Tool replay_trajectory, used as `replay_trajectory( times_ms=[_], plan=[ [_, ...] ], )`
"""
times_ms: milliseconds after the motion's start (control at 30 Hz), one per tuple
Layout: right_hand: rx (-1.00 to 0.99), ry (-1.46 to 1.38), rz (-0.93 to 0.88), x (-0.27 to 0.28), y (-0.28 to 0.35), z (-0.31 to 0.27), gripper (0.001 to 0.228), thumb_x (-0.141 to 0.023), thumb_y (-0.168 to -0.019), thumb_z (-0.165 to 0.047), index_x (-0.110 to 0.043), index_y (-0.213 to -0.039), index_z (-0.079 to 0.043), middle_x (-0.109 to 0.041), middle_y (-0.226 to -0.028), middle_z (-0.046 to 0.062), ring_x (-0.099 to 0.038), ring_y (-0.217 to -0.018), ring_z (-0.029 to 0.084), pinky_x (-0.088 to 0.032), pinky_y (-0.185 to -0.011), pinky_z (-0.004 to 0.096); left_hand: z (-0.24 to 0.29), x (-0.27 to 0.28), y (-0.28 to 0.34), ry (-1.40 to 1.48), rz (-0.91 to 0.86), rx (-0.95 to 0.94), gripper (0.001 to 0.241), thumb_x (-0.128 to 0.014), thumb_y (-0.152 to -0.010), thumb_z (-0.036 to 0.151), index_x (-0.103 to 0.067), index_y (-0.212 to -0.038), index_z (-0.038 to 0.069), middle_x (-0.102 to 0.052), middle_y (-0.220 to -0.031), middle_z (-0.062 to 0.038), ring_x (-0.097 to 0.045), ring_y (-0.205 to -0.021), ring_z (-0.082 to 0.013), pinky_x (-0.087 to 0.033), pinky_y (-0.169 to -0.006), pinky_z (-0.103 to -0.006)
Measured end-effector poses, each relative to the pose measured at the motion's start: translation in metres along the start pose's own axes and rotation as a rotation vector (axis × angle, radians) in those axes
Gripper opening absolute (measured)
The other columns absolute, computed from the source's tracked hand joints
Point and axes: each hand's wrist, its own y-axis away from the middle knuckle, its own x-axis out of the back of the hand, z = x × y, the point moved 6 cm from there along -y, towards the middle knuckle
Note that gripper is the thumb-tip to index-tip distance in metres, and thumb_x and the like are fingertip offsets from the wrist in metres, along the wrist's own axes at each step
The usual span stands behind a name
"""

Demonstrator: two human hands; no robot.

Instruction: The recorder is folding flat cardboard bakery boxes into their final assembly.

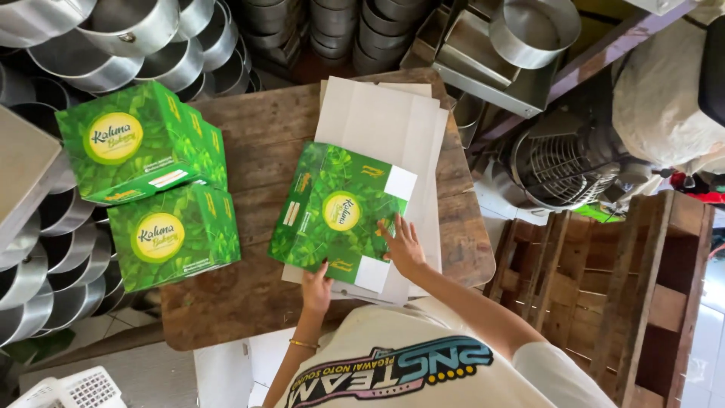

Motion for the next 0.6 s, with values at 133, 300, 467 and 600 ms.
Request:
replay_trajectory(
  times_ms=[133, 300, 467, 600],
  plan=[
    [0.074, 0.014, -0.039, 0.003, -0.015, 0.003, 0.109, -0.082, -0.074, -0.053, -0.024, -0.164, -0.028, -0.021, -0.163, 0.034, -0.021, -0.152, 0.044, -0.016, -0.126, 0.052, 0.056, -0.024, -0.009, 1.218, 0.017, 0.607, 0.044, -0.060, -0.097, 0.016, -0.053, -0.139, 0.005, -0.065, -0.130, -0.009, -0.066, -0.113, -0.0225, -0.054, -0.094, -0.0416],
    [0.046, -0.136, -0.214, 0.013, -0.023, -0.012, 0.116, -0.084, -0.081, -0.055, -0.013, -0.162, -0.011, -0.037, -0.156, 0.026, -0.010, -0.153, 0.050, -0.006, -0.126, 0.054, 0.046, -0.045, -0.016, 1.331, -0.147, 0.585, 0.044, -0.050, -0.108, 0.033, -0.054, -0.139, 0.002, -0.066, -0.130, -0.012, -0.065, -0.114, -0.0245, -0.053, -0.097, -0.0425],
    [-0.332, -1.330, 0.135, -0.007, -0.027, -0.006, 0.088, -0.070, -0.096, -0.047, -0.022, -0.156, -0.004, -0.051, -0.145, 0.011, -0.032, -0.140, 0.034, -0.026, -0.115, 0.046, 0.089, -0.061, 0.005, 1.445, -0.262, 0.629, 0.039, -0.052, -0.107, 0.029, -0.055, -0.140, 0.007, -0.067, -0.130, -0.008, -0.065, -0.115, -0.0222, -0.052, -0.097, -0.0393],
    [-0.545, -1.506, 0.534, -0.018, -0.017, 0.022, 0.045, -0.061, -0.103, -0.029, -0.059, -0.135, 0.001, -0.072, -0.115, 0.013, -0.060, -0.102, 0.023, -0.051, -0.089, 0.038, 0.104, -0.072, 0.018, 1.334, -0.332, 0.795, 0.036, -0.057, -0.102, 0.027, -0.055, -0.134, 0.011, -0.067, -0.128, -0.005, -0.066, -0.116, -0.0214, -0.054, -0.099, -0.0424]
  ],
)
